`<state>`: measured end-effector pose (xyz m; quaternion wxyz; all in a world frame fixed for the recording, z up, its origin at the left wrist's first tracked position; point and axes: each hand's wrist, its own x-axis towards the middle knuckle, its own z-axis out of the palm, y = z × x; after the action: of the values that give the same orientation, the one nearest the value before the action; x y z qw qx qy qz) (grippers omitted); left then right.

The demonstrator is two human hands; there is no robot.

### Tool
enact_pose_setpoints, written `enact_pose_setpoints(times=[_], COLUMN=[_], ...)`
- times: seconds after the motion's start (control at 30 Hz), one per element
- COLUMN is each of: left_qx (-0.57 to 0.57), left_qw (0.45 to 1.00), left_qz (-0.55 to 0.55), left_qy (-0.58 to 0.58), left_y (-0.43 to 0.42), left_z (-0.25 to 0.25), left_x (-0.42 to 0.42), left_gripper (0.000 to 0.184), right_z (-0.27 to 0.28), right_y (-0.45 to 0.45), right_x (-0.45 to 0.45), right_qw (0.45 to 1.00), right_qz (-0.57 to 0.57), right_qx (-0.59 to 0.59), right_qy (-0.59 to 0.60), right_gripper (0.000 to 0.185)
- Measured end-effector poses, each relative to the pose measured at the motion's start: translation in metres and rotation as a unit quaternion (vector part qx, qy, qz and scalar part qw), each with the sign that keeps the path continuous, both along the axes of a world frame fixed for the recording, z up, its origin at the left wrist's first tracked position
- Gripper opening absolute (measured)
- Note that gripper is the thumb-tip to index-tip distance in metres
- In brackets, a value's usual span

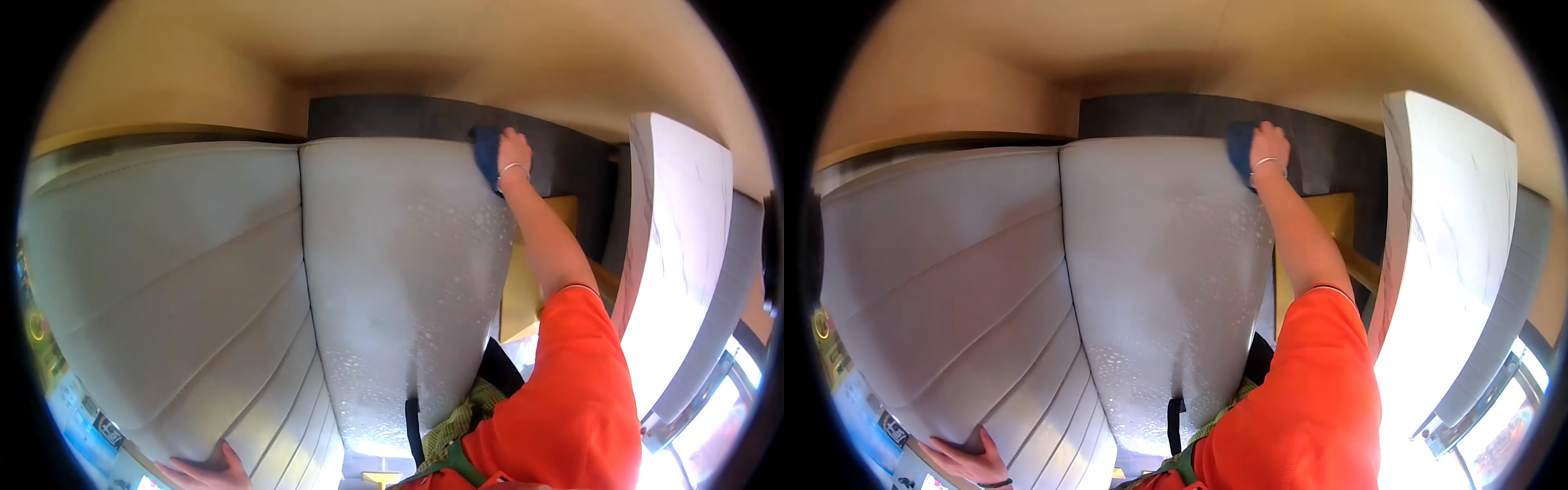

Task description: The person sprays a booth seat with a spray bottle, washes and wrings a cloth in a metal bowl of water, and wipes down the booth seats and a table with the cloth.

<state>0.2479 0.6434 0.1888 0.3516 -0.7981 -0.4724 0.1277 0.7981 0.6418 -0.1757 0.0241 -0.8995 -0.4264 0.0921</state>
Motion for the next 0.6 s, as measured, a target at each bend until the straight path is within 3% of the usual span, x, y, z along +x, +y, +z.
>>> enact_pose_setpoints(times=[0.07,0.1,0.17,0.23,0.3,0.33,0.37,0.4,0.47,0.5,0.53,0.6], left_qx=[0.004,0.014,0.022,0.041,0.044,0.036,0.028,0.04,0.045,0.049,0.053,0.059], left_qw=[1.0,0.999,0.999,0.998,0.998,0.999,0.999,0.999,0.998,0.998,0.997,0.996], left_qz=[-0.009,-0.022,-0.039,-0.044,-0.043,-0.027,-0.012,-0.027,-0.035,-0.035,-0.044,-0.053], left_qy=[-0.029,-0.025,-0.027,-0.017,-0.024,-0.024,-0.026,-0.026,-0.028,-0.029,-0.035,-0.032], left_y=[-0.001,-0.001,0.0,-0.001,-0.004,-0.004,-0.006,-0.003,-0.005,-0.006,-0.005,-0.007], left_z=[0.001,0.0,-0.002,-0.002,-0.002,-0.002,-0.002,-0.003,-0.002,-0.002,-0.003,-0.003], left_x=[0.001,0.001,0.003,0.001,-0.003,-0.008,-0.011,-0.009,-0.007,-0.006,-0.008,-0.01], left_gripper=[0.082,0.081,0.081,0.082,0.083,0.082,0.083,0.083,0.081,0.08,0.081,0.082], right_z=[-0.004,-0.008,-0.004,-0.076,-0.095,-0.088,-0.078,-0.064,-0.032,-0.053,-0.031,-0.127], right_y=[-0.018,-0.026,-0.033,-0.068,-0.091,-0.096,-0.102,-0.111,-0.139,-0.166,-0.185,-0.266], right_x=[0.006,0.005,0.005,0.021,0.021,0.007,-0.006,-0.023,-0.06,-0.076,-0.099,-0.128], right_qw=[0.97,0.969,0.846,0.871,0.893,0.764,0.592,0.589,0.421,0.454,0.419,0.49], right_qz=[-0.234,-0.239,-0.452,-0.409,-0.362,-0.48,-0.568,-0.573,-0.643,-0.651,-0.642,-0.667], right_qx=[0.055,0.049,0.193,0.177,0.169,0.277,0.374,0.376,0.385,0.369,0.367,0.355], right_qy=[0.038,0.039,0.207,0.206,0.207,0.33,0.433,0.428,0.512,0.485,0.527,0.434], right_gripper=[0.027,0.027,0.034,0.038,0.042,0.044,0.045,0.045,0.048,0.051,0.057,0.068])
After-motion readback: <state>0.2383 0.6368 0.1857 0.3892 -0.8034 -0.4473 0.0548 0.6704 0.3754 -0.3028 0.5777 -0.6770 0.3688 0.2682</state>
